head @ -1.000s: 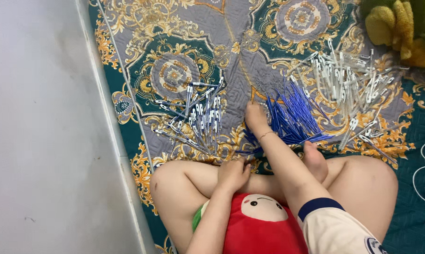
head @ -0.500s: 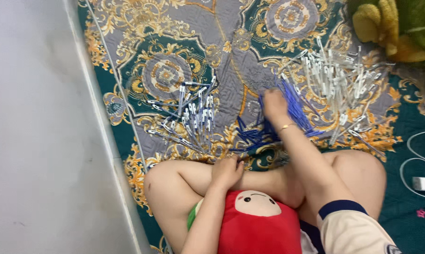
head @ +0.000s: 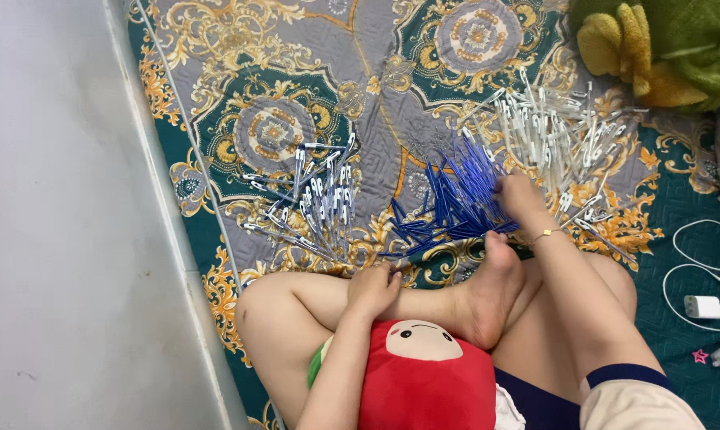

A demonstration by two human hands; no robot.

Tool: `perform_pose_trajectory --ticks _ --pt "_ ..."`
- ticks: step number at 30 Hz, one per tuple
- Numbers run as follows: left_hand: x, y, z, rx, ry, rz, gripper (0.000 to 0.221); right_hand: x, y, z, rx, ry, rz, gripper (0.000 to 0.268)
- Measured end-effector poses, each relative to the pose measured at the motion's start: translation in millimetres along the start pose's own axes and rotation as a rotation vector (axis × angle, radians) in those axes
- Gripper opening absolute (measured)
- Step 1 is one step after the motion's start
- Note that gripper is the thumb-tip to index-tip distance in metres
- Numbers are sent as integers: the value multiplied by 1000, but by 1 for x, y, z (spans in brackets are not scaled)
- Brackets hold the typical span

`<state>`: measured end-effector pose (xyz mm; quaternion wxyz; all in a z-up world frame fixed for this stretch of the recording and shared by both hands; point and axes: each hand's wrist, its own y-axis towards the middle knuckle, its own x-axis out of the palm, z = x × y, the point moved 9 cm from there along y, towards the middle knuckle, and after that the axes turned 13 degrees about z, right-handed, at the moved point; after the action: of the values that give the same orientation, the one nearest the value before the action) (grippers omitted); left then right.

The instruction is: The person assembles pens by inserting ink refills into white plastic bodies while sitting on the floor.

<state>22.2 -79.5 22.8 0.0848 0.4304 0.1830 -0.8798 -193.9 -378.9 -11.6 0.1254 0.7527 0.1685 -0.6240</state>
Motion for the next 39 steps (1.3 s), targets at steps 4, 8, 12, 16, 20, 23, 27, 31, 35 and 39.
perform_pose_trajectory --ticks 4,8,12,16,20,23,27,31,35,39 --pt "0 1 2 8 2 -3 41 7 7 15 -81 76 33 19" --pt "1 0 -1 -18 7 -13 42 13 -4 18 -22 161 -60 25" --pt "4 2 -4 -13 -1 4 40 58 4 26 -80 137 -52 21" --pt "5 2 -5 -14 7 3 40 32 -9 4 -91 53 -10 22" --pt "1 1 -4 -18 -8 17 39 36 -4 12 -62 90 -7 23" --pt "-2 0 -1 -10 -14 19 37 24 -1 13 -110 120 26 21" --pt "0 1 -2 -12 -15 17 37 -4 -9 3 -187 215 36 17" --pt "-1 1 -2 -22 -11 7 39 15 -14 7 -185 247 -24 19" --pt "-2 0 -1 -21 3 -2 39 36 -10 11 -130 272 -8 22" --pt "-1 1 -2 -23 9 -15 39 55 -2 29 6 319 39 24"
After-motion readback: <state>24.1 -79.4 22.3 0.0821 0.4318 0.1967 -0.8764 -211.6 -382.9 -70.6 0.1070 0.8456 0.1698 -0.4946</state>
